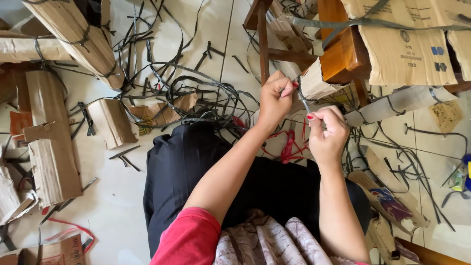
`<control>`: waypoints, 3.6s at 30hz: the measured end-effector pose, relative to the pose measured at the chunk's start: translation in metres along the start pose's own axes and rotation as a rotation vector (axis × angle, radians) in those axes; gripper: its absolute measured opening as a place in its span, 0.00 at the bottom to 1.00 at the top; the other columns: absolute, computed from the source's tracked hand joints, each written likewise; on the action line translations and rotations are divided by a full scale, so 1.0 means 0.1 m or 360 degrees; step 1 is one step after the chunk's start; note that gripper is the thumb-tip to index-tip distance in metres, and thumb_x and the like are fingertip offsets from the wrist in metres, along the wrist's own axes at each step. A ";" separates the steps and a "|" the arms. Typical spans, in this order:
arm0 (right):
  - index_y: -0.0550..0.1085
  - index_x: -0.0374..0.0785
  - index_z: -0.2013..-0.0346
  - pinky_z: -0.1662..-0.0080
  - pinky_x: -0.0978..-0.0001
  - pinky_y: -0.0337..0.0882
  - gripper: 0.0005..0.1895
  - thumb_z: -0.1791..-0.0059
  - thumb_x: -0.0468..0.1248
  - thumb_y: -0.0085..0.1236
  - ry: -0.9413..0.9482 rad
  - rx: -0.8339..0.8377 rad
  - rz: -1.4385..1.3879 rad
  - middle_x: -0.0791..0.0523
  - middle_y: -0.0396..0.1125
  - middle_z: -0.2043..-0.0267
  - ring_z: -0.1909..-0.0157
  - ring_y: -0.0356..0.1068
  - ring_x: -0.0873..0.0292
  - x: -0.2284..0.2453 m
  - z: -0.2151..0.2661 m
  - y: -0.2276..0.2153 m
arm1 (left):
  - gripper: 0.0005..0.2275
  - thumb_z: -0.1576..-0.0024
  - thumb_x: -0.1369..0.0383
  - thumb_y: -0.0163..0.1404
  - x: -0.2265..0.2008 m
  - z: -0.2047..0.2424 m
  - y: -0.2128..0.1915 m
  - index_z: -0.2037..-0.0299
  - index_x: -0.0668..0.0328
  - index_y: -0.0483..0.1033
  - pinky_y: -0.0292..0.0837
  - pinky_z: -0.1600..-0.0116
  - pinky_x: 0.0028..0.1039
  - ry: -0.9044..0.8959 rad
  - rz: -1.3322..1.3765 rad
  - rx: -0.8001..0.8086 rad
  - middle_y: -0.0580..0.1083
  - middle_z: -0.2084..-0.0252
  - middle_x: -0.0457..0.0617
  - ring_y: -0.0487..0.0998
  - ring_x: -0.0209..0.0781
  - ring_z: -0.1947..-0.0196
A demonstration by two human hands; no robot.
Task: The person sits on the floor and uses red-handled scissors to cut black plastic straps from a stack of paper. They repeatedly pick up straps, cut them into shorter pieces, and place the cut pieces on the floor.
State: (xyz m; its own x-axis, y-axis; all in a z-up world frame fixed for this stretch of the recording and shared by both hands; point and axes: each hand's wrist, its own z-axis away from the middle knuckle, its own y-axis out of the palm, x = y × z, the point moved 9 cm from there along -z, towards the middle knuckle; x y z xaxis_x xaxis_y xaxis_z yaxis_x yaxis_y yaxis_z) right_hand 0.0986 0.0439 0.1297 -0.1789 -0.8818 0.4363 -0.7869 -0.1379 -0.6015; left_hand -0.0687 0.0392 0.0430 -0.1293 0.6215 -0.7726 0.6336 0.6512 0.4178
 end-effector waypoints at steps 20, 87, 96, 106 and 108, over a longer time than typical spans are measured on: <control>0.79 0.38 0.69 0.64 0.62 0.73 0.04 0.50 0.29 0.66 -0.0117 -0.0026 0.0309 0.56 0.70 0.72 0.68 0.74 0.49 0.63 0.01 0.09 | 0.11 0.49 0.73 0.62 0.17 0.47 -0.06 0.57 0.60 0.79 0.73 0.70 0.18 -0.1132 0.0242 0.0355 0.74 0.74 0.45 0.75 0.29 0.75; 0.59 0.36 0.47 0.63 0.64 0.72 0.08 0.41 0.31 0.34 0.1826 0.0286 0.0171 0.49 0.73 0.53 0.53 0.76 0.55 -0.98 1.30 -0.86 | 0.10 0.36 0.65 0.46 -0.51 0.21 0.07 0.62 0.53 0.81 0.64 0.68 0.24 -0.0627 -0.0502 0.1029 0.78 0.70 0.38 0.66 0.30 0.78; 0.69 0.25 0.48 0.69 0.58 0.66 0.09 0.39 0.29 0.44 0.0410 0.0328 0.0124 0.45 0.62 0.76 0.77 0.61 0.50 0.18 0.54 -0.38 | 0.07 0.38 0.66 0.49 -0.50 0.21 0.00 0.63 0.53 0.81 0.75 0.61 0.27 -0.0551 -0.0448 0.0860 0.80 0.76 0.41 0.82 0.37 0.72; 0.69 0.39 0.48 0.66 0.43 0.70 0.11 0.38 0.42 0.43 0.0445 0.0585 0.0449 0.41 0.67 0.73 0.69 0.70 0.31 -0.22 0.67 0.09 | 0.09 0.40 0.68 0.46 -0.49 0.16 -0.14 0.62 0.58 0.81 0.77 0.65 0.33 -0.0504 -0.0720 0.0945 0.78 0.77 0.50 0.81 0.46 0.75; 0.70 0.40 0.48 0.65 0.46 0.71 0.12 0.38 0.43 0.43 0.0485 0.0600 0.0403 0.44 0.68 0.73 0.68 0.71 0.33 -0.25 0.71 0.10 | 0.09 0.41 0.65 0.47 -0.41 0.16 -0.14 0.62 0.58 0.81 0.76 0.66 0.35 -0.0522 -0.0793 0.0943 0.77 0.79 0.50 0.80 0.48 0.75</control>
State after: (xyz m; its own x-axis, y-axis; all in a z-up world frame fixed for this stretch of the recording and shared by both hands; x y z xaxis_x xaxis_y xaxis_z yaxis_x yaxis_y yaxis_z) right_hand 0.1369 0.0329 0.0652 -0.5423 -0.7458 0.3870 -0.4407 -0.1396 -0.8867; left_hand -0.0601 -0.0021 0.0618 -0.3298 0.1042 -0.9383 0.8686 0.4228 -0.2584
